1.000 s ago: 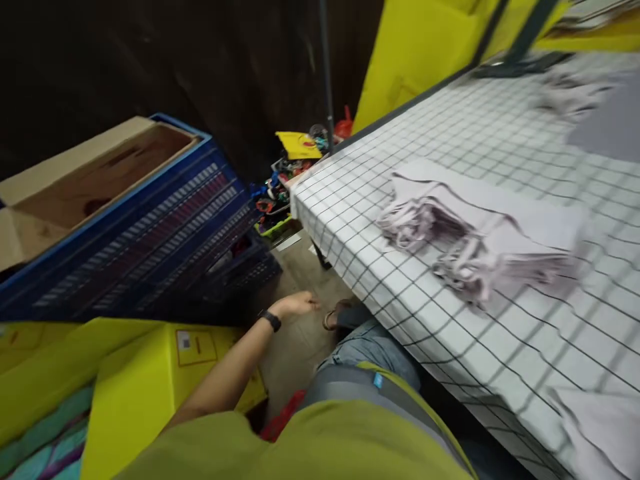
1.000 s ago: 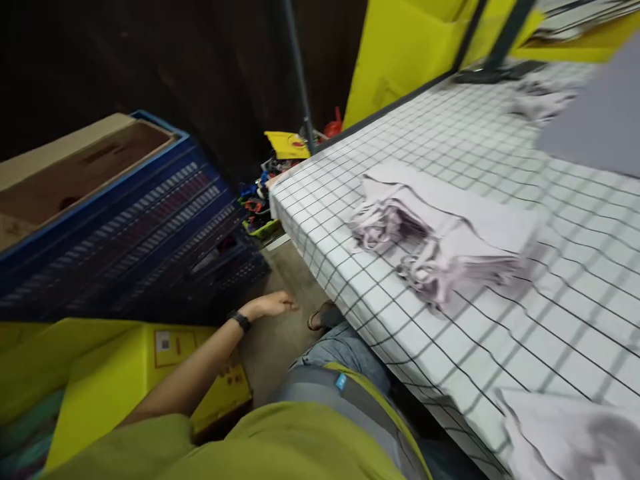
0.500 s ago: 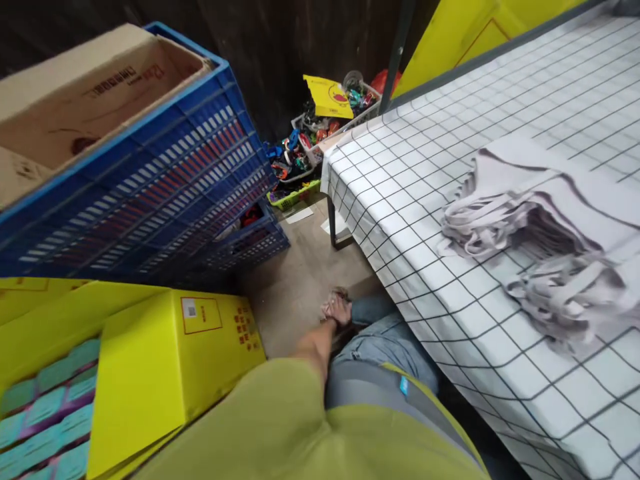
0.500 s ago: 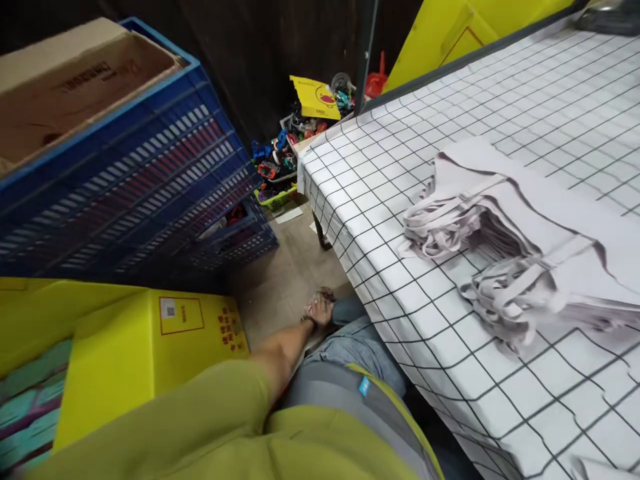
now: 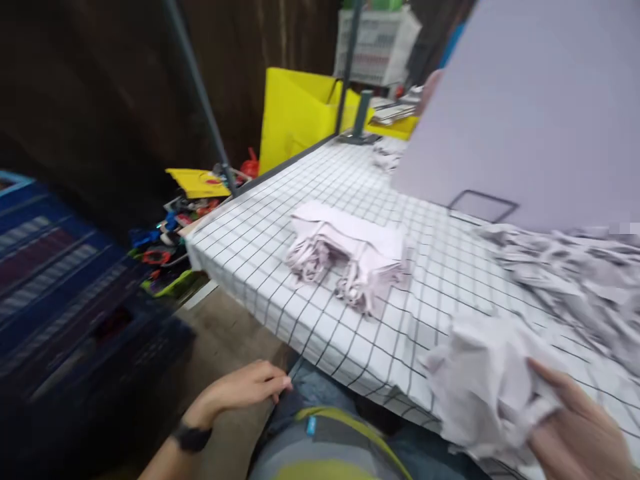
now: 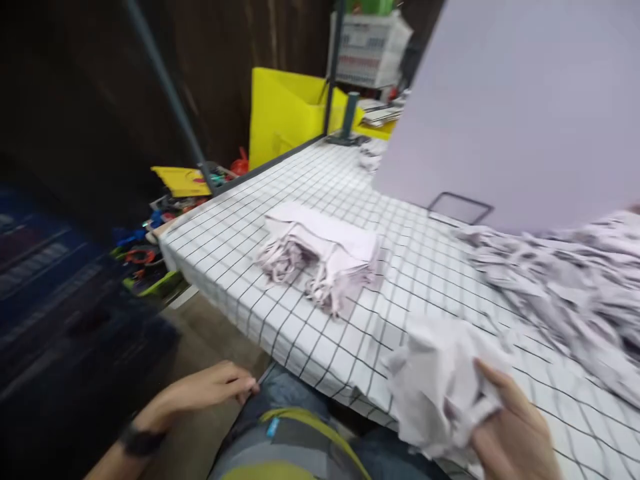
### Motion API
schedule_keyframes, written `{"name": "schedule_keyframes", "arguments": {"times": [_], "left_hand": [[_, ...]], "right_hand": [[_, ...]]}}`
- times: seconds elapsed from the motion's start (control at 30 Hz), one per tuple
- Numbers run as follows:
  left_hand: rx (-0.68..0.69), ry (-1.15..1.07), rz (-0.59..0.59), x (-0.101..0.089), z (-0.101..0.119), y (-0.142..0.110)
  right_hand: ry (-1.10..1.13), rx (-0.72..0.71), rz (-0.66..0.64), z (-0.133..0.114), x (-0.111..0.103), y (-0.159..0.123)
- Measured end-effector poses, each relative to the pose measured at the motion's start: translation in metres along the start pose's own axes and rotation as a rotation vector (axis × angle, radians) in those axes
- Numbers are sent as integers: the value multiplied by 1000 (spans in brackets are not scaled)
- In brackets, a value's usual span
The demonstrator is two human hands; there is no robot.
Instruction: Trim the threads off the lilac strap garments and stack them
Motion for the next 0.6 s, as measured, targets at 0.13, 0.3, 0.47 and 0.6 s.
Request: {"name": "schedule_keyframes", "arguments": {"times": [0.13, 0.3, 0.47, 0.6], "left_hand": [[365, -181, -81, -5, 120, 12], [544, -262, -16, 12, 231, 84], [673, -497, -165, 15, 275, 122], [623, -553, -124, -2, 292, 128]], "right_hand": [[229, 29, -102, -9, 19, -6], [375, 28, -191, -20, 37, -27], [168, -102, -214, -46, 18, -32], [-263, -229, -219, -62, -18, -16]]}}
Point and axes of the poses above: each hand's wrist, its own y-axis towards the middle knuckle, its own x-axis out of the palm, z = x × y, the point moved 7 cm from there along y, towards the middle knuckle, and after that the axes turned 13 degrees about -z, right-handed, at the moved point
